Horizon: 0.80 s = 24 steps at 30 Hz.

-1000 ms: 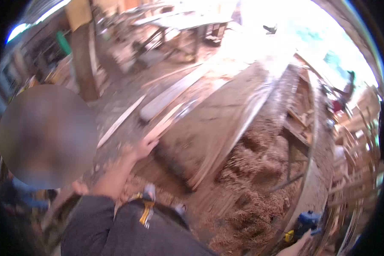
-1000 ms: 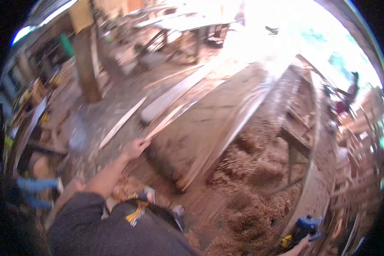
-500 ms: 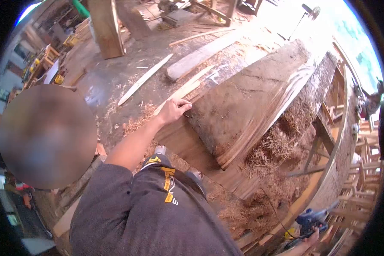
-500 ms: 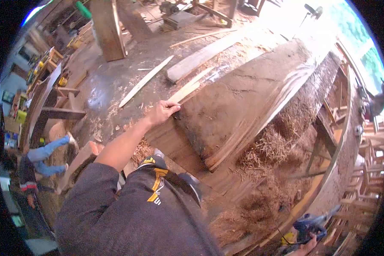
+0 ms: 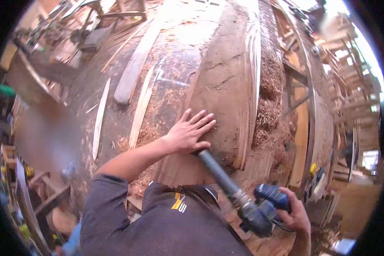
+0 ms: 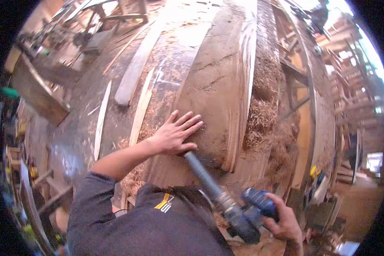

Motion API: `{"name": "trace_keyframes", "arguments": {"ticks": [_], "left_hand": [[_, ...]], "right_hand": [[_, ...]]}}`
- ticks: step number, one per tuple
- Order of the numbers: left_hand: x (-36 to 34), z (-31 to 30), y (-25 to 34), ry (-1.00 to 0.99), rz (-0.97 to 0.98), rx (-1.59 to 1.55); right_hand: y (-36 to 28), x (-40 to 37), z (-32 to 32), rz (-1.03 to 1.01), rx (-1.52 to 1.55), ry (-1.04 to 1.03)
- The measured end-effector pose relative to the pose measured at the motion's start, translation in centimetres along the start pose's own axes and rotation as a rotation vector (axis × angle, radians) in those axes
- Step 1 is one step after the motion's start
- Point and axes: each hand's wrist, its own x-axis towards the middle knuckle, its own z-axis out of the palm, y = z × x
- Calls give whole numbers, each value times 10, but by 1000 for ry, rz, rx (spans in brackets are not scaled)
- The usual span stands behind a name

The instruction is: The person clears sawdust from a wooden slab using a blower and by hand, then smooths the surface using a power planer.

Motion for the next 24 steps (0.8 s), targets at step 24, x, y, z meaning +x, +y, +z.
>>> {"name": "trace_keyframes", "arguments": {"ticks": [24], "left_hand": [[23,-24,-72,-176,827,-131]], "right_hand": [[-181,-123,275,360,189,522]]}}
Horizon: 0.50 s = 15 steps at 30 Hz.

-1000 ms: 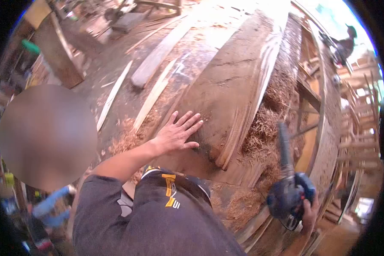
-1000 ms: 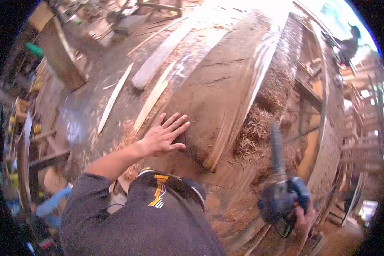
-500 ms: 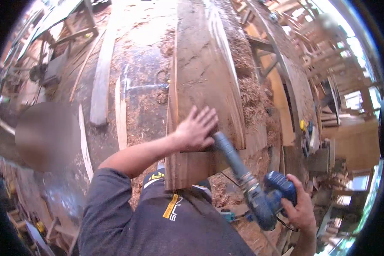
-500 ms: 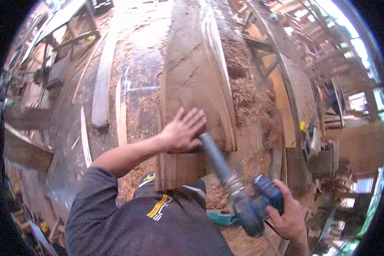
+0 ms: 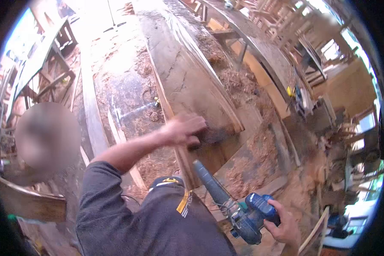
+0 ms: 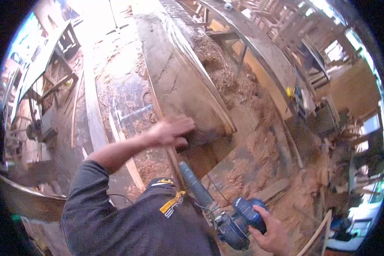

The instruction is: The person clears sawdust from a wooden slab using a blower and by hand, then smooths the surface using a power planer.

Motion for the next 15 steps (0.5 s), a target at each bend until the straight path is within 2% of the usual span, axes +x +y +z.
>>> {"name": "trace_keyframes", "arguments": {"ticks": [2,3,5,7,8,9,10,11,14,15], "left_hand": [[-9,-19,-44,101,-293,167],[-8,-36,-53,153,-447,281],[5,-52,-23,-133,-502,-157],[-5,13,23,17,-114,206],[-7,29,30,41,9,187],[-13,28,33,62,130,166],[-11,17,16,-27,148,-2],[-11,4,-1,-18,69,10],[4,-20,-75,44,-121,119],[10,-27,-96,59,-175,123]], "right_hand": [[-3,-18,27,-109,-72,64],[-10,-25,37,-53,-70,88],[-34,-32,55,38,-72,137],[-46,-36,72,-24,-123,240],[-53,-37,78,-58,-153,294],[-64,-39,83,80,19,277],[-75,-43,87,217,188,258],[-85,-43,89,351,357,242],[-97,-38,92,364,246,189],[-102,-31,93,182,57,249]]}}
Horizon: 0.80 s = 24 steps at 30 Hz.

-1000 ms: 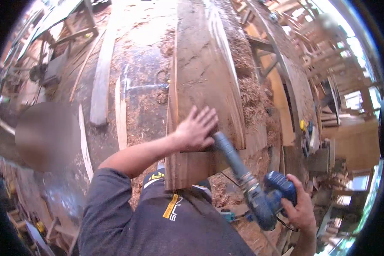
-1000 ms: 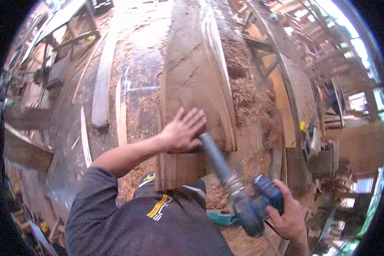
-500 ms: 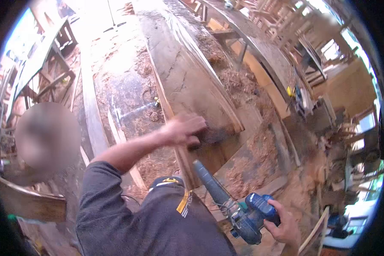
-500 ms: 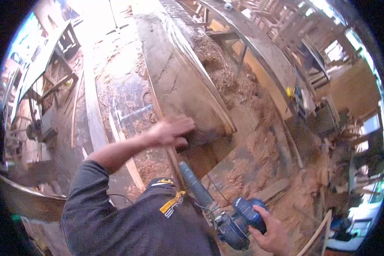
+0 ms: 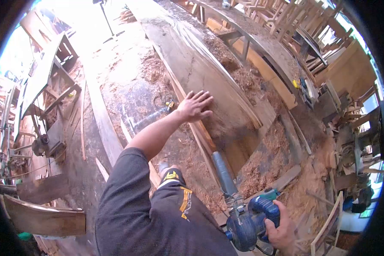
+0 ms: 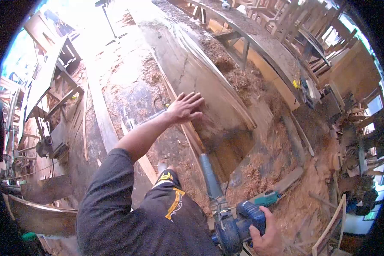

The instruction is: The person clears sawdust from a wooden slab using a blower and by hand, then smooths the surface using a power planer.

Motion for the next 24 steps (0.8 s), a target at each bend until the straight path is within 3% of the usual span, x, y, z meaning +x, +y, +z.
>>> {"name": "trace_keyframes", "arguments": {"ticks": [2,5,6,8,10,13,16,17,20,24], "left_hand": [[14,-9,-21,-13,-82,38],[30,-8,-18,20,-167,83],[27,-6,-5,21,-115,108],[13,-4,16,-73,223,48],[-6,24,26,22,517,-73],[-7,25,8,1,898,-140],[19,12,-37,-143,884,-247],[31,-4,-61,-111,769,-166],[63,-34,-130,-92,541,-61],[137,-47,-210,-100,364,52]], "right_hand": [[-11,18,10,-402,-323,129],[-27,38,22,-55,-7,50],[-38,41,24,23,38,40],[-78,65,15,25,-61,32],[-121,74,7,263,-89,6],[-167,76,2,504,-238,35],[-212,90,13,541,-280,71],[-229,99,15,635,-226,50],[-273,130,30,634,-60,13],[-282,164,55,565,114,-6]]}}
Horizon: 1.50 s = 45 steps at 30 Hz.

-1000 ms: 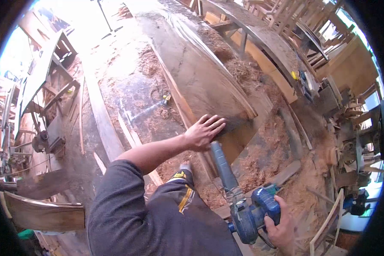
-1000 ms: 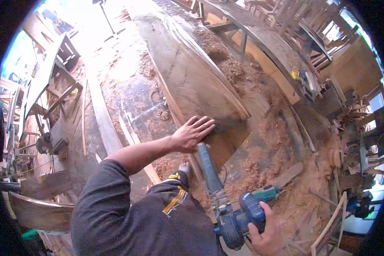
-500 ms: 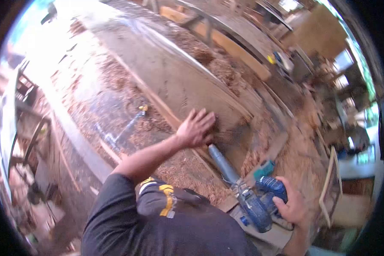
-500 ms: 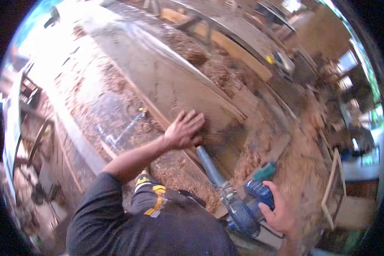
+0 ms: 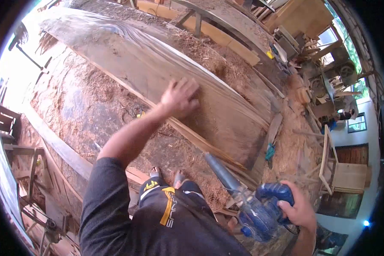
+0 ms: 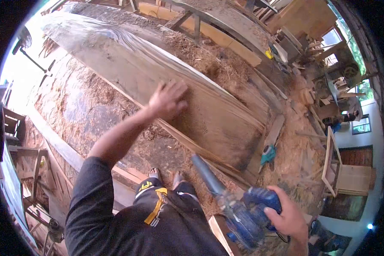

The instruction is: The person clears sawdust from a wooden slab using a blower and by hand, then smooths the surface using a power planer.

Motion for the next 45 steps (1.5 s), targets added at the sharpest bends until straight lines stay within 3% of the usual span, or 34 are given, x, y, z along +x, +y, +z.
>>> {"name": "trace_keyframes", "arguments": {"ticks": [3,5,7,8,9,10,12,16,18,20,22,24,27,28,29,32,33,34,35,36,40,45], "left_hand": [[42,7,-74,138,-275,24],[54,-6,-88,135,-488,73],[33,-6,-50,-45,-193,158],[18,13,-35,-56,69,246],[-10,31,-25,93,346,411],[-27,-7,-20,-80,258,-110],[-27,-10,-67,-8,41,-42],[-35,-55,-228,61,-445,-2],[-51,-70,-300,103,-704,7],[-50,-70,-324,110,-897,161],[-56,-60,-317,54,-374,193],[-59,-68,-325,24,-233,3],[-61,-82,-434,89,-343,40],[-64,-92,-474,93,-428,29],[-69,-92,-525,225,-538,20],[-72,-81,-609,312,-836,236],[-76,-106,-599,25,-620,328],[-93,-121,-591,15,-335,244],[-94,-118,-584,-29,-235,-86],[-98,-112,-589,46,-189,-33],[-96,-121,-659,119,-266,-54],[-98,-139,-788,115,-419,-88]], "right_hand": [[-50,18,16,102,106,11],[-45,37,29,-63,132,105],[-35,53,37,-181,128,146],[-29,62,39,-213,115,141],[-35,75,38,-236,104,112],[-41,88,36,-260,93,83],[-64,103,36,-287,77,21],[-105,129,38,-487,24,-57],[-144,126,42,-439,112,-74],[-170,142,46,-408,193,-96],[-207,158,52,-443,206,-79],[-257,174,64,-447,154,-59],[-315,210,89,-615,-20,-35],[-348,211,92,-534,-37,-38],[-382,211,96,-453,-55,-42],[-464,223,122,-412,98,-50],[-490,229,131,-439,165,-73],[-517,235,139,-449,160,-76],[-543,241,145,-453,152,-85],[-567,245,151,-458,140,-94],[-647,270,176,-482,150,-134],[-727,310,197,-540,182,-132]]}}
